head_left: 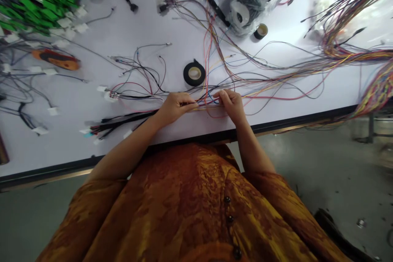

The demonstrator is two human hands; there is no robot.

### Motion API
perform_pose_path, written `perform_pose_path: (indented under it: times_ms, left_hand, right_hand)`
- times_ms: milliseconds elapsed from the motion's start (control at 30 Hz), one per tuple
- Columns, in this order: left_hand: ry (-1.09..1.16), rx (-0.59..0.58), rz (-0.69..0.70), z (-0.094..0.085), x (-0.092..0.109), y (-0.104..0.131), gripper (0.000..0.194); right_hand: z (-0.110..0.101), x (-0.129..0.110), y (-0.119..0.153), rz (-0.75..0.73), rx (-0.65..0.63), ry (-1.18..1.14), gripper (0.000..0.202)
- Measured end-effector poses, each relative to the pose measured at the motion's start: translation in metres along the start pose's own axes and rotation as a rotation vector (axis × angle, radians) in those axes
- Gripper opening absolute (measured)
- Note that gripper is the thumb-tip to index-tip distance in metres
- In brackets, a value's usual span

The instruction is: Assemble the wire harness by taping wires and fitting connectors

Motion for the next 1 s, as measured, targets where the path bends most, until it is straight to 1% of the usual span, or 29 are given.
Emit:
perform_pose_path:
  times_ms: [67,133,200,233,267,300,333,367,400,433,467,500,567,633,700,733,800,833,933,1000]
  left_hand:
    - [0.093,0.136,-0.074,-0.016,-0.005,0.005,0.036]
    - [0.103,0.314,-0.164,-0.039,-0.013,0.011,0.035]
    - [-0.024,0.455,-0.278,-0.064,-0.021,0.015,0.030]
    - [-0.123,0.498,-0.350,-0.075,-0.025,0.016,0.024]
    - [-0.225,0.525,-0.427,-0.084,-0.029,0.016,0.016]
    - [-0.317,0.541,-0.500,-0.091,-0.032,0.016,0.012]
    - [-0.395,0.550,-0.551,-0.095,-0.034,0.016,0.027]
    - [-0.461,0.559,-0.568,-0.098,-0.033,0.015,0.048]
    - [-0.516,0.560,-0.543,-0.098,-0.030,0.014,0.066]
    - [-0.559,0.551,-0.483,-0.096,-0.025,0.012,0.077]
    - [-0.586,0.535,-0.401,-0.093,-0.018,0.010,0.078]
    - [-0.590,0.509,-0.308,-0.088,-0.011,0.008,0.071]
    - [-0.557,0.425,-0.139,-0.077,0.003,0.004,0.045]
    - [-0.520,0.291,-0.007,-0.060,0.016,-0.002,0.024]
    - [-0.443,0.132,0.083,-0.039,0.026,-0.011,0.020]
    - [-0.380,0.074,0.098,-0.029,0.029,-0.016,0.020]
    - [-0.253,0.025,0.072,-0.013,0.032,-0.028,0.018]
    - [-0.172,0.022,0.007,-0.008,0.029,-0.035,0.016]
    - [0.105,-0.004,-0.256,0.006,0.011,-0.052,0.015]
    - [0.223,-0.006,-0.353,0.010,0.003,-0.058,0.015]
  right_hand:
    - [0.000,0.002,0.001,0.002,0.034,0.011,0.048]
    - [0.001,0.004,0.002,0.014,0.031,0.069,0.038]
    - [0.005,0.004,0.003,0.029,-0.021,0.166,0.027]
    - [0.007,0.003,0.003,0.032,-0.048,0.215,0.022]
    - [0.009,0.001,0.004,0.031,-0.066,0.259,0.019]
    - [0.011,-0.002,0.003,0.029,-0.072,0.297,0.016]
    - [0.012,-0.005,0.003,0.028,-0.063,0.326,0.014]
    - [0.013,-0.008,0.002,0.027,-0.044,0.345,0.014]
    - [0.014,-0.011,0.000,0.028,-0.023,0.356,0.015]
    - [0.017,-0.014,-0.003,0.036,-0.008,0.362,0.016]
    - [0.020,-0.015,-0.006,0.051,-0.003,0.365,0.016]
    - [0.023,-0.015,-0.009,0.070,-0.002,0.370,0.015]
    - [0.030,-0.014,-0.013,0.100,-0.003,0.378,0.009]
    - [0.032,-0.014,-0.014,0.099,0.016,0.342,0.004]
    - [0.031,-0.013,-0.012,0.058,0.045,0.241,0.006]
    - [0.030,-0.012,-0.009,0.037,0.057,0.174,0.006]
    - [0.028,-0.008,-0.004,0.011,0.070,0.048,0.005]
    - [0.028,-0.006,-0.001,0.005,0.070,-0.011,0.005]
    - [0.030,0.002,0.004,0.004,0.049,-0.143,0.006]
    - [0.031,0.005,0.006,0.000,0.040,-0.187,0.008]
Point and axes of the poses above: each hand's wrist, its own y-axis away from the middle knuckle, its own z-axis out of the palm, x = y × z, the point moved 6 cm from there along -y, towards the middle knuckle, and after that the axes turned 10 degrees about -x, right-handed, at the moved point
